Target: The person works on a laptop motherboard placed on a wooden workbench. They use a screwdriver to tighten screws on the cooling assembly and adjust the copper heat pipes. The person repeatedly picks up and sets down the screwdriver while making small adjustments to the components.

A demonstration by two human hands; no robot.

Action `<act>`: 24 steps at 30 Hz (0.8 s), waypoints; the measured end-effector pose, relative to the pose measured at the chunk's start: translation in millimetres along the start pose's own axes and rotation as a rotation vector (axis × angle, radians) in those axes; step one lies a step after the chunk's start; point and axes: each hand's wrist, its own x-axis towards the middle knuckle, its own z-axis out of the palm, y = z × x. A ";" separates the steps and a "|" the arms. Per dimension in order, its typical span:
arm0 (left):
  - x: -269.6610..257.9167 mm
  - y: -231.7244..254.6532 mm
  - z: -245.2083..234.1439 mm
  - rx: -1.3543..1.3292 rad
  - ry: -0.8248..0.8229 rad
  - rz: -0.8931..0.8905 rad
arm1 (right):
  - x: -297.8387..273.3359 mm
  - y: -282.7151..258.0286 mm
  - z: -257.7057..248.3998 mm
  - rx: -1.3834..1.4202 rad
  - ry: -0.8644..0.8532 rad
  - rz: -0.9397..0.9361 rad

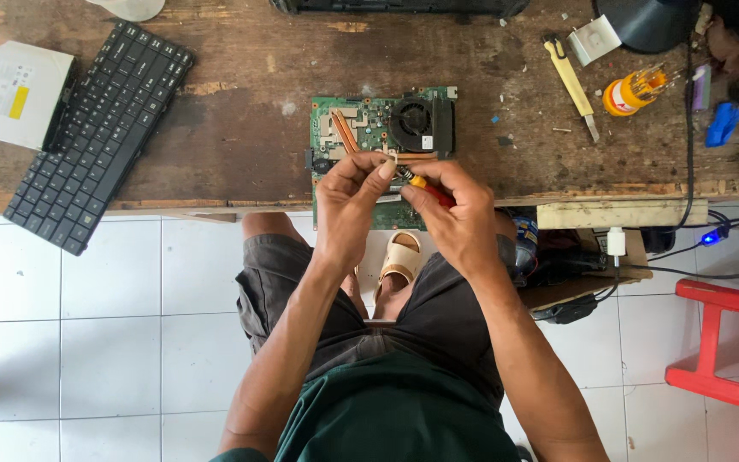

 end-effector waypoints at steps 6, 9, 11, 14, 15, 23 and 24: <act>-5.3 0.5 -3.1 -0.027 0.062 -0.020 | -9.2 13.6 4.1 -0.037 -0.010 0.047; -4.9 -7.4 -7.9 -0.057 0.056 -0.029 | -3.0 -2.2 3.2 -0.011 -0.040 0.003; -5.2 -3.6 -9.4 -0.056 0.057 -0.031 | 0.8 -3.5 3.3 -0.005 -0.053 -0.001; -7.5 -7.8 -10.9 -0.059 0.070 -0.033 | -1.0 -2.0 4.1 0.024 -0.071 0.019; -7.9 -10.3 -12.0 -0.062 0.080 -0.027 | -2.2 -1.1 5.4 0.047 -0.071 0.040; -12.1 -1.7 -18.8 -0.002 0.014 -0.075 | -9.3 6.3 8.6 0.316 -0.120 0.301; -12.3 -0.7 -17.5 -0.002 0.001 -0.080 | -10.7 4.2 9.8 0.391 -0.095 0.358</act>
